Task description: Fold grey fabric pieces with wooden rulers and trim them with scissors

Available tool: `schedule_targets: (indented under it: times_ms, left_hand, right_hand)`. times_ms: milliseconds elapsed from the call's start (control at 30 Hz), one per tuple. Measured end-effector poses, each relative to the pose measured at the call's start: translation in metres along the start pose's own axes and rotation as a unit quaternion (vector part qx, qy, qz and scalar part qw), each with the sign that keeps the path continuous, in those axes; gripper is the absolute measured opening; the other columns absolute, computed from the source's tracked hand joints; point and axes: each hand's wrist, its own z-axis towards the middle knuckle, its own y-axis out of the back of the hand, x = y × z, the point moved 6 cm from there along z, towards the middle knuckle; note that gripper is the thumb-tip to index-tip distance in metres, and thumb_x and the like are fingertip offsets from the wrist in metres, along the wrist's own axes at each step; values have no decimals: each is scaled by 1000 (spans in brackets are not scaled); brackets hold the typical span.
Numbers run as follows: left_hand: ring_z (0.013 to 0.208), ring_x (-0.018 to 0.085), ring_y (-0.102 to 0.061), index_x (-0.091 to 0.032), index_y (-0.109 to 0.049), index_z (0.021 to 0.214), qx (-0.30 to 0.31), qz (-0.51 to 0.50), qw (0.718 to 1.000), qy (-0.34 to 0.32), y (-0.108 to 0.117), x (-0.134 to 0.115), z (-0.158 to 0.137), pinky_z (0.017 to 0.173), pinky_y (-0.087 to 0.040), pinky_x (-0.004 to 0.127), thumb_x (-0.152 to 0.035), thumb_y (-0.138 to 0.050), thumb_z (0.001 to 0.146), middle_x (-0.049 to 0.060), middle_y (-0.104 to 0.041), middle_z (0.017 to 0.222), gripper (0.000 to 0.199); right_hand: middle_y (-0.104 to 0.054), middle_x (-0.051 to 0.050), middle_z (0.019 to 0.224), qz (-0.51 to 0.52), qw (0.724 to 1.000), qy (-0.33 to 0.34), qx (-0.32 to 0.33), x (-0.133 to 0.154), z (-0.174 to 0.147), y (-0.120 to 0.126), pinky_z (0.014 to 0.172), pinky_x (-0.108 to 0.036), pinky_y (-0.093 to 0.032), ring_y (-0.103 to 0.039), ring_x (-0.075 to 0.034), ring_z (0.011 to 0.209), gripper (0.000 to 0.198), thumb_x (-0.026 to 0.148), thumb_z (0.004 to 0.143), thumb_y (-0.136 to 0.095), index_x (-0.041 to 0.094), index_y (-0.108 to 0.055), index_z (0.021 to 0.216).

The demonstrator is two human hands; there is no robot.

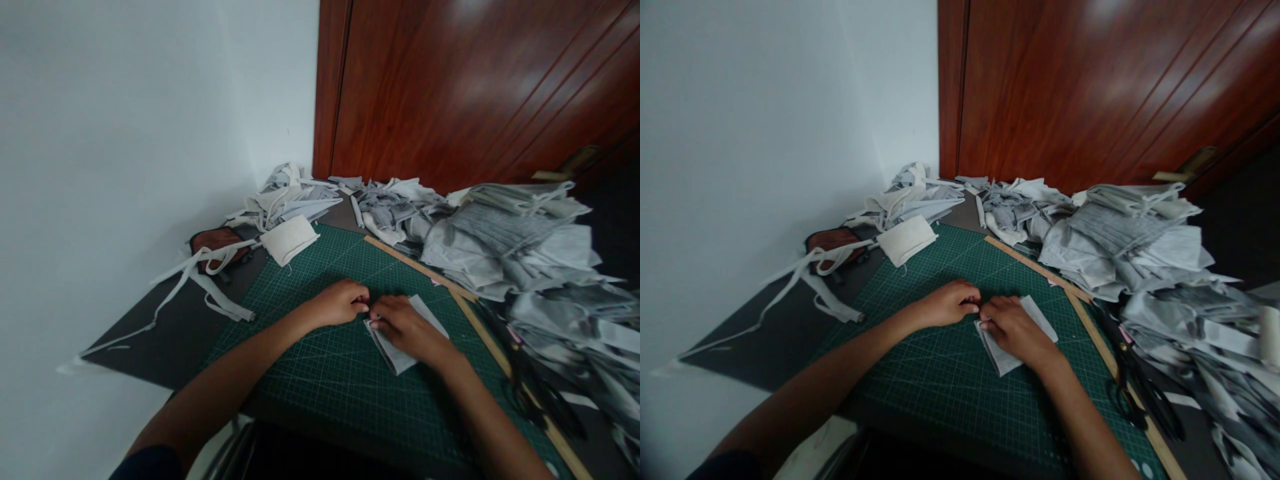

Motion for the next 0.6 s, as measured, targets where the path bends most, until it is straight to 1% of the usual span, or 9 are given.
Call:
schedule_targets:
  times_ms: [100,167,200,267,367,400,433,500,600]
  left_hand:
    - [82,20,-61,-19,-72,89,-46,-22,998,47,1,3,0,80,-43,33,-11,-65,86,2,-67,82,11]
    - [85,21,-62,-18,-73,92,-72,-50,994,72,0,4,0,81,-46,33,-17,-65,88,4,-69,87,9]
    - [86,21,-63,-17,-73,95,-83,-68,991,82,-2,3,0,81,-47,33,-22,-64,90,5,-71,90,11]
    - [88,21,-66,-15,-73,104,-96,-113,984,96,-7,1,-1,80,-50,32,-34,-60,96,8,-73,97,24]
    - [84,20,-69,-10,-73,106,-89,-176,976,97,-16,-7,-1,73,-54,30,-48,-49,101,11,-75,95,45]
    - [83,20,-70,-9,-73,107,-89,-192,973,96,-18,-11,-2,73,-54,30,-51,-49,101,11,-76,94,49]
    - [84,21,-70,-10,-74,108,-100,-221,965,95,-19,-14,-3,75,-55,30,-54,-52,99,11,-77,96,50]
    - [86,21,-70,-12,-78,101,-139,-308,937,90,-17,-18,-6,79,-54,31,-55,-69,90,11,-78,96,46]
    - [84,21,-70,-15,-82,93,-171,-390,900,95,-13,-23,-7,81,-53,31,-51,-82,79,9,-79,93,38]
  right_hand:
    - [-68,-7,103,21,1000,-2,-6,-4,-5,-6,90,-43,-45,-63,-26,99,8,17,101,-56,21,-62,104]
    - [-68,-7,103,48,998,-5,-34,-9,-7,-6,89,-42,-46,-63,-26,99,9,17,102,-54,22,-60,104]
    - [-68,-6,102,62,996,-5,-56,-12,-8,-5,88,-42,-46,-63,-26,98,9,17,102,-53,23,-60,103]
    - [-67,-6,99,94,989,-6,-114,-16,-9,1,87,-41,-46,-62,-25,96,11,16,103,-51,24,-59,100]
    - [-64,-5,96,143,964,-9,-223,-14,-10,15,84,-39,-47,-61,-24,94,11,18,103,-50,26,-57,99]
    - [-63,-4,96,153,954,-10,-256,-12,-11,19,84,-39,-47,-61,-24,93,10,18,103,-51,26,-57,100]
    - [-62,-4,96,159,946,-11,-282,-10,-12,21,83,-39,-47,-60,-24,93,10,18,103,-51,26,-57,100]
    - [-61,-4,95,161,934,-11,-319,-4,-14,24,81,-38,-47,-59,-23,92,11,17,103,-51,27,-56,100]
    - [-61,-4,96,157,924,-7,-349,2,-17,24,80,-38,-47,-59,-23,91,12,17,103,-52,27,-58,101]
